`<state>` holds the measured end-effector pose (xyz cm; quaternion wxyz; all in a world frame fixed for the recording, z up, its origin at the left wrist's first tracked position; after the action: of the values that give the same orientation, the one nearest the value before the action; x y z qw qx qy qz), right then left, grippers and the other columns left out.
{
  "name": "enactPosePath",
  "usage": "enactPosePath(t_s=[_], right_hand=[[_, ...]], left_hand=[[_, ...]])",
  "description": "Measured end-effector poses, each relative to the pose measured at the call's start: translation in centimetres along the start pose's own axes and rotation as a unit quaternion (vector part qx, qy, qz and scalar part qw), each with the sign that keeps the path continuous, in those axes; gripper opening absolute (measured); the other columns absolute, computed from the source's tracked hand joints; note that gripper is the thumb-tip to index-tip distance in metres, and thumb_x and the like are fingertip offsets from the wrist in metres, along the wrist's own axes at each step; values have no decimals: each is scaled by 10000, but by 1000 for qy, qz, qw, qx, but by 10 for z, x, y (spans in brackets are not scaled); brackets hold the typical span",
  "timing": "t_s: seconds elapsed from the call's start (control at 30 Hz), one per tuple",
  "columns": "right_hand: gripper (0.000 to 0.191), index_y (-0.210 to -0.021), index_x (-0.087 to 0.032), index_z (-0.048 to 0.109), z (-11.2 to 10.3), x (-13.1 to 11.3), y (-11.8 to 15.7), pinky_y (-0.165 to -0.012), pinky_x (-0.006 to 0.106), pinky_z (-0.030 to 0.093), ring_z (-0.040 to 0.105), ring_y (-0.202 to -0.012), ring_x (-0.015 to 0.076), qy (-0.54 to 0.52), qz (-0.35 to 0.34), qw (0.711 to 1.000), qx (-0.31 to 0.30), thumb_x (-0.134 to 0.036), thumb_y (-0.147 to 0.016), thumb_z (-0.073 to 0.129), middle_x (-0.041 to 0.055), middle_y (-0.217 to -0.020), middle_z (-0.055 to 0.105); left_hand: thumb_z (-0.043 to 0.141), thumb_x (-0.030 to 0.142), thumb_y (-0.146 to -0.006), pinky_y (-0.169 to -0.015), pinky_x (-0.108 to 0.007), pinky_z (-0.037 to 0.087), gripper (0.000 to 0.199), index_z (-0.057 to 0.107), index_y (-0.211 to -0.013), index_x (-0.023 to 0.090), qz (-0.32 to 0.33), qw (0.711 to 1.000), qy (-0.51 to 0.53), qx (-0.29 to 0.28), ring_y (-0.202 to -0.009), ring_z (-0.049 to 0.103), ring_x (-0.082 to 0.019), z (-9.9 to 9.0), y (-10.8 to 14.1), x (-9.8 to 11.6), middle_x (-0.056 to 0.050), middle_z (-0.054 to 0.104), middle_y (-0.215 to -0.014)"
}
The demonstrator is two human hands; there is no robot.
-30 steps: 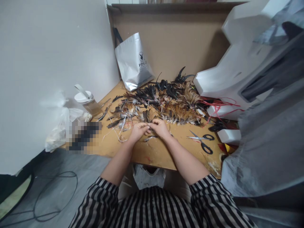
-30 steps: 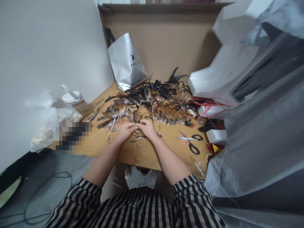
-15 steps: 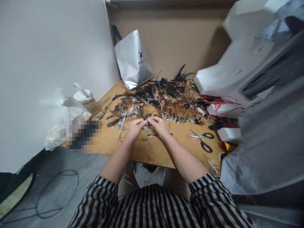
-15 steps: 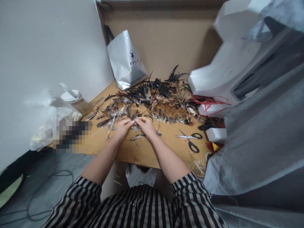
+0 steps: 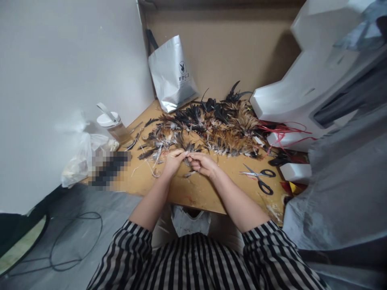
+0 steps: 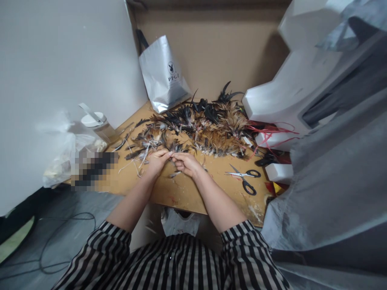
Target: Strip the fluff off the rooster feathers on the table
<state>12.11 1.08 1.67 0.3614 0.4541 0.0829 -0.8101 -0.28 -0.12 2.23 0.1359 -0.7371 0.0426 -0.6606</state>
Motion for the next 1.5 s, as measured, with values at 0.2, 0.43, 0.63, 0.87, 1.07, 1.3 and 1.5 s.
enactPosePath(t_s=[0.2,0.43,0.63,0.87,1.07,1.3,1.5], right_hand=[[258,-817,-133,609,-2,-4,2,-369,165,130,256,-387,14,75,-6,997,20,-262,-599,655,-22,-612,547],[167,-672,-135,661,-16,-36,16,-505,201,347,460,-499,73,444,-121,885,74,-290,-617,628,-2,-596,608],[78,-645,-181,669,3,-32,32,-608,226,366,537,-630,134,682,-136,718,-5,-159,-622,599,14,-647,637],[173,-726,-130,657,28,-3,32,-717,352,393,592,-763,247,808,-96,580,25,-123,-750,487,163,-823,643],[129,-629,-150,643,15,-11,25,-659,287,400,560,-653,169,707,-138,691,58,-186,-708,548,83,-687,640],[235,-646,-147,581,-21,-26,15,-383,187,185,249,-370,30,227,-108,958,137,-363,-602,662,-55,-451,434],[275,-665,-153,572,-14,-12,1,-386,178,161,272,-403,30,102,-144,973,152,-373,-564,702,-56,-489,436]], left_hand=[[622,379,-681,-561,-199,343,266,577,-566,143,-24,999,28,3,-560,446,-84,-2,-2,-9,31,491,-548],[682,387,-615,-625,-215,414,270,641,-716,141,-108,977,177,52,-689,581,-117,-7,-7,-23,-45,651,-740],[688,380,-616,-586,-199,414,277,631,-729,134,-127,968,209,61,-631,573,-89,-10,-7,-26,-44,654,-741],[690,346,-630,-570,-181,416,243,636,-726,129,-134,964,225,48,-621,561,-74,-10,-6,-24,-38,643,-732],[685,351,-635,-545,-174,412,250,628,-739,131,-134,963,228,48,-598,555,-62,-10,-6,-23,-36,646,-744],[698,330,-632,-517,-161,413,256,631,-759,118,-158,950,269,-2,-576,554,-58,-4,-3,-23,-60,662,-775],[706,299,-635,-478,-148,407,259,651,-788,97,-207,937,266,-95,-568,562,-61,9,4,-24,-97,676,-827]])
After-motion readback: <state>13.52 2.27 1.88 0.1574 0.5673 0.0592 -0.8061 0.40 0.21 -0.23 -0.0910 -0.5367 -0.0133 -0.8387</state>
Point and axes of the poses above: each hand's wrist, its own y-axis away from the middle knuckle, its own z-axis out of the palm, x = y × z, the point moved 4 cm from there along -y, towards the middle knuckle
